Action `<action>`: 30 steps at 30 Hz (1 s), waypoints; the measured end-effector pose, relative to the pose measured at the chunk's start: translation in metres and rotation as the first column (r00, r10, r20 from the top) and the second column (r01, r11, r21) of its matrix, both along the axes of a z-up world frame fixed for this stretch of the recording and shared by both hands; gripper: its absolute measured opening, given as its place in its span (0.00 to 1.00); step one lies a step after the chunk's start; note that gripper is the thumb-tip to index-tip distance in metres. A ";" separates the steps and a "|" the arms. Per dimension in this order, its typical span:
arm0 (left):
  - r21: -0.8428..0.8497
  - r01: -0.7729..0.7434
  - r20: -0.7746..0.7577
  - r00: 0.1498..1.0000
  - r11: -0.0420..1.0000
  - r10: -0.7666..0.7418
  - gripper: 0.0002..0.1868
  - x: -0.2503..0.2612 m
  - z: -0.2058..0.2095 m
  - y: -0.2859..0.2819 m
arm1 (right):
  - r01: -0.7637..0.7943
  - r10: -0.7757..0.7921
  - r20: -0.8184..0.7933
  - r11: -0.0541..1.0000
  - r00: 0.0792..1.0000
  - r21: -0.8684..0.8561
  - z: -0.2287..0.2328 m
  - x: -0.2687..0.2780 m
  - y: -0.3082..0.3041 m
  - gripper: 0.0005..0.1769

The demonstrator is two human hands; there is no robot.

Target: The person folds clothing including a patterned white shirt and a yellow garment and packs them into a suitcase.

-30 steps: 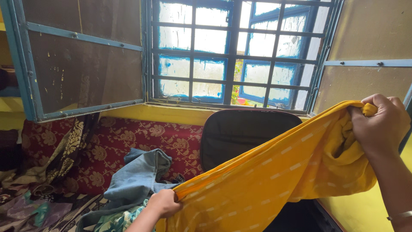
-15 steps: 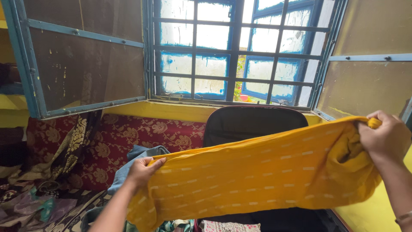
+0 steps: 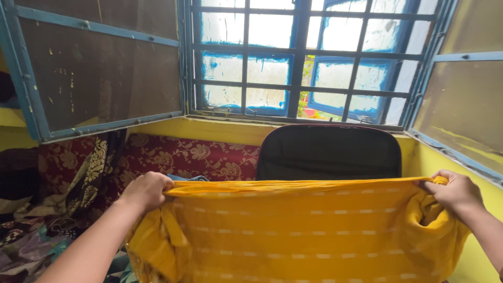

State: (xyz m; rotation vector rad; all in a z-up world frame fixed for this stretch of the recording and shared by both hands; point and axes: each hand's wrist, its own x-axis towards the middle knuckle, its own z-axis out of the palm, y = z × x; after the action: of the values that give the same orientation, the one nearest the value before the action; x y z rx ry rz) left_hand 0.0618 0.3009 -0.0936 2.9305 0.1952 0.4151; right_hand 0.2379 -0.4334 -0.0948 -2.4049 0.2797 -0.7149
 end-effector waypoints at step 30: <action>0.608 0.254 0.184 0.877 0.752 -0.445 0.14 0.055 -0.213 0.049 | -0.615 0.514 -0.622 0.786 0.591 0.066 -0.317 0.096 -0.080 0.32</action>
State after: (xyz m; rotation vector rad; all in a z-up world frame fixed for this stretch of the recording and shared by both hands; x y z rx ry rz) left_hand 0.1172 0.3500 -0.3066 3.2755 -0.6432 1.0273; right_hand 0.3339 -0.5139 -0.4120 -2.5873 -0.3207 0.3831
